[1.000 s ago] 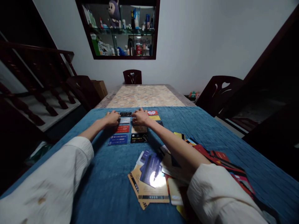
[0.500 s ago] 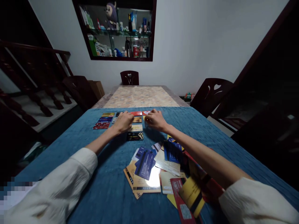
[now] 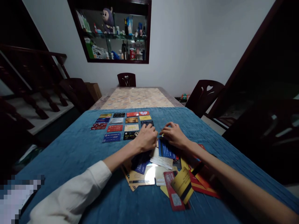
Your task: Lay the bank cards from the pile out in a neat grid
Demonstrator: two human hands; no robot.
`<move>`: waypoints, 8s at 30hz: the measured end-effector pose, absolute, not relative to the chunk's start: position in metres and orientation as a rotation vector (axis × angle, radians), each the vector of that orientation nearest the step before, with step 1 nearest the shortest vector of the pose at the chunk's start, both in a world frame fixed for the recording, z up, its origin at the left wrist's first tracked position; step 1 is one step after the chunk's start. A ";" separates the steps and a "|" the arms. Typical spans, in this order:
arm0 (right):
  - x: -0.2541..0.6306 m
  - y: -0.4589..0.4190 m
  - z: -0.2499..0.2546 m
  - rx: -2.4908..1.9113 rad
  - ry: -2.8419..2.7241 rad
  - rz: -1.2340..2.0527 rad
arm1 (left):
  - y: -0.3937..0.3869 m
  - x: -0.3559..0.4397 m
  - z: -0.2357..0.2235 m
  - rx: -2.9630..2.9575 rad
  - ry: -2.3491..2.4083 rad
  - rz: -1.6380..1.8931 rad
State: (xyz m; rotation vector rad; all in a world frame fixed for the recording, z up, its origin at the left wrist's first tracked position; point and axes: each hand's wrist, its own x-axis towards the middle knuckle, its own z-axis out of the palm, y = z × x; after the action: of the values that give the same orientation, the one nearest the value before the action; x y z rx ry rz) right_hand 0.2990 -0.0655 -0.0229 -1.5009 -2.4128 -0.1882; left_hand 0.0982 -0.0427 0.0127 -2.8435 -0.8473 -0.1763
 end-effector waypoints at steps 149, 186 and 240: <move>0.306 -0.115 -0.035 -1.393 -2.168 -0.674 | -0.047 0.100 -0.016 -2.952 -1.208 -0.952; 0.267 -0.094 -0.019 -1.314 -2.315 -0.540 | -0.060 0.045 0.006 -2.728 -1.060 -0.381; 0.096 -0.009 -0.008 -1.552 -2.646 -0.078 | 0.025 -0.106 0.002 -2.836 -1.525 0.169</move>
State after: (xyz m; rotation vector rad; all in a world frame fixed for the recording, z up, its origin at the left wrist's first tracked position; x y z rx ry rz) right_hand 0.0963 -0.0089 -0.0078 -1.5520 -2.6465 -0.0782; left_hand -0.1065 0.0250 0.0015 -2.8363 -1.5248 0.1694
